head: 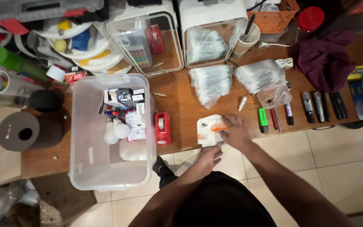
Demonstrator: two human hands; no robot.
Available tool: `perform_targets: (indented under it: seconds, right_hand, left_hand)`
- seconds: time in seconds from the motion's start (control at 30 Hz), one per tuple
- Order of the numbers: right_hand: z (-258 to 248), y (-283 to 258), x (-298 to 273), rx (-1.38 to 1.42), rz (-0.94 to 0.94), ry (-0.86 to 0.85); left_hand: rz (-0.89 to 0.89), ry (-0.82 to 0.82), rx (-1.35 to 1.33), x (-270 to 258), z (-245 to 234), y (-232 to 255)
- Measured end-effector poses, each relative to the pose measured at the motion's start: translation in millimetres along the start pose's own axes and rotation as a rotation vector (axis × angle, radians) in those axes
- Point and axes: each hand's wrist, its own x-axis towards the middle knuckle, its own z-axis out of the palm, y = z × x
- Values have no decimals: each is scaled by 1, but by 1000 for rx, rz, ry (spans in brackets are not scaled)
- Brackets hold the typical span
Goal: Cleaning a plastic bin and then organizing various household items and tools from a desk into it.
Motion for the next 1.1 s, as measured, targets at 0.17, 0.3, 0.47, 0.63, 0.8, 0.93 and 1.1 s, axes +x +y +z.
perform_targets:
  seconds: [0.17,0.3,0.47,0.63,0.8,0.93,1.1]
  right_hand:
    - [-2,-14,-24,175,-44,-6]
    - [2,-10,-27,452,22,-112]
    - [-38,-25,-7,1095,175,-244]
    - [-21,-27,1,1260,38,-111]
    - [6,-35,6,1106,0,118]
    - [23,-25,12,1171,55,127]
    - [5,-23,3,1223,155,87]
  left_hand:
    - [98,207,-401,-8,16,2]
    - [217,347,-420,-22,13,12]
    - [842,249,304,-99,20,63]
    - [1017,354,552,-136,29,106]
    - [1288,465,619,-94,12,96]
    - [1174,535,584,-72,7,98]
    - [1165,510,512,-115,24,116]
